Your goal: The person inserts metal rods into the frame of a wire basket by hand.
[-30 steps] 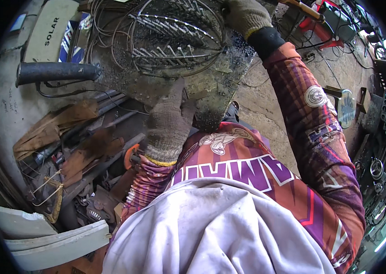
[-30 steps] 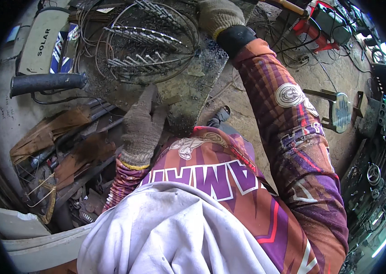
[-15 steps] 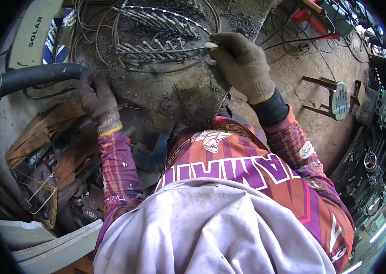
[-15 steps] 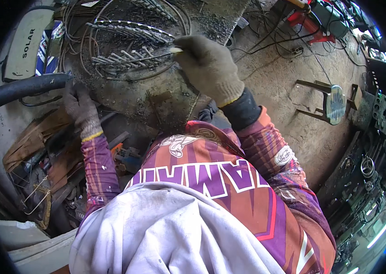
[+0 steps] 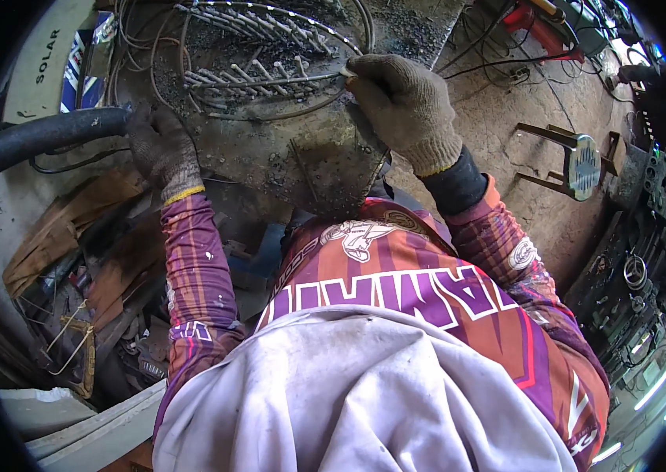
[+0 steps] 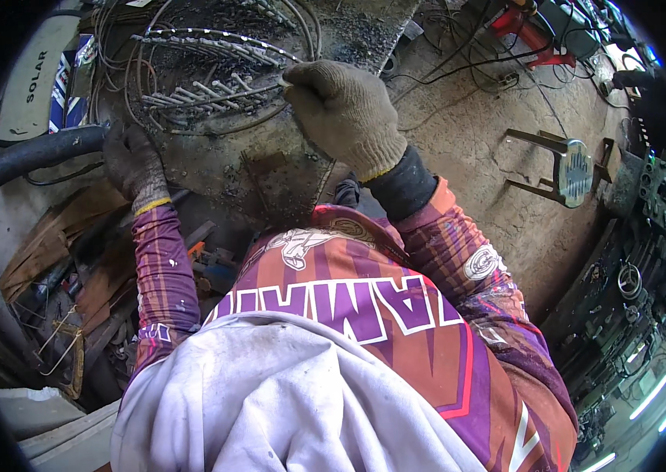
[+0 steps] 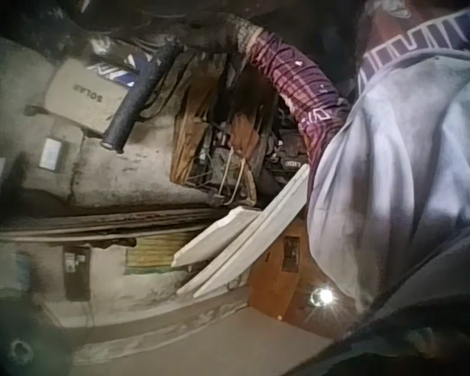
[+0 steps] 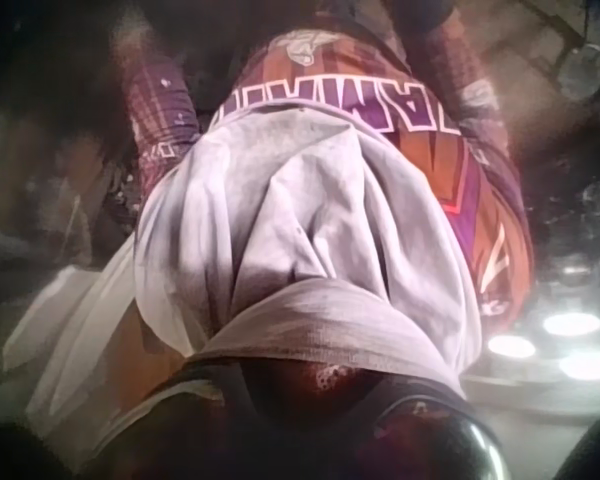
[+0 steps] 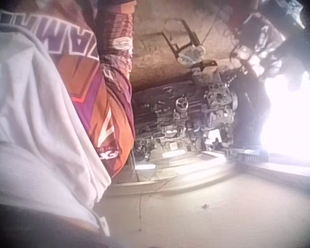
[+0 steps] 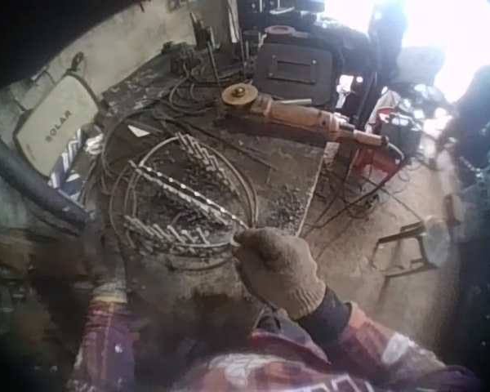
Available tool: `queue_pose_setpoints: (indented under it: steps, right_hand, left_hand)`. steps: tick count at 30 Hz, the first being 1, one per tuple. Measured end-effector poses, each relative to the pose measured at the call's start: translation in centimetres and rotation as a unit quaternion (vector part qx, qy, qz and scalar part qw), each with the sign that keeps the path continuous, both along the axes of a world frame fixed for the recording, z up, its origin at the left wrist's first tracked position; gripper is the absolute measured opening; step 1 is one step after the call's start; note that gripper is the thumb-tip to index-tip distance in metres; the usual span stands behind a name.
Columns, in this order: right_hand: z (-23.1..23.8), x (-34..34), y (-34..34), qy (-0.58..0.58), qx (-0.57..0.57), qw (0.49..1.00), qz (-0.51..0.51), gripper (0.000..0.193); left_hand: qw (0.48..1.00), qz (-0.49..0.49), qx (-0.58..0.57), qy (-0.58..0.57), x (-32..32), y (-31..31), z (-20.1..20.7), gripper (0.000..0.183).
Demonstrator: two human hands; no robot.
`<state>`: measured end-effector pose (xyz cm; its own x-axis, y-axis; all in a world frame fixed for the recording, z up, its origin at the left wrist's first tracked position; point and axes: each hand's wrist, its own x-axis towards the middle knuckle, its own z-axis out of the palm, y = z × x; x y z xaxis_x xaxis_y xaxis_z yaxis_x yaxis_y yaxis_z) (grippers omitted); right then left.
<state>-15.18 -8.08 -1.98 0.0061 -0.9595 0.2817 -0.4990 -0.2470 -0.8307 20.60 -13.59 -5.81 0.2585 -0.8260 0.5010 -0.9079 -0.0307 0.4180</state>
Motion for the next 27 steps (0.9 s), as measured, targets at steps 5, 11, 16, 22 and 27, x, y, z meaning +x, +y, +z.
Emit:
queue_pose_setpoints:
  steps: [5, 11, 16, 22, 27]
  right_hand:
    - [-0.6, -0.4, 0.1, -0.041, 0.032, 0.998, 0.047, 0.021]
    - [0.1, 0.1, 0.6, -0.05, 0.04, 0.998, 0.005, 0.021]
    - [-0.7, 0.5, 0.2, -0.03, -0.013, 0.999, -0.01, 0.021]
    - [-0.1, 0.3, 0.5, 0.014, -0.013, 0.998, 0.055, 0.02]
    - [0.2, 1.0, 0.5, -0.051, 0.008, 0.999, 0.001, 0.019]
  left_hand:
    - [0.99, 0.042, 0.133, 0.002, -0.8, 0.4, 1.7, 0.042]
    - [0.993, 0.034, 0.106, 0.026, -0.2, 0.5, 1.1, 0.041]
    - [0.994, 0.051, 0.099, 0.014, -0.8, 0.5, 1.6, 0.04]
    - [0.995, 0.044, 0.091, -0.013, -0.2, 0.4, 1.2, 0.042]
    - [0.994, 0.047, 0.1, -0.011, 0.5, 0.0, 0.7, 0.041]
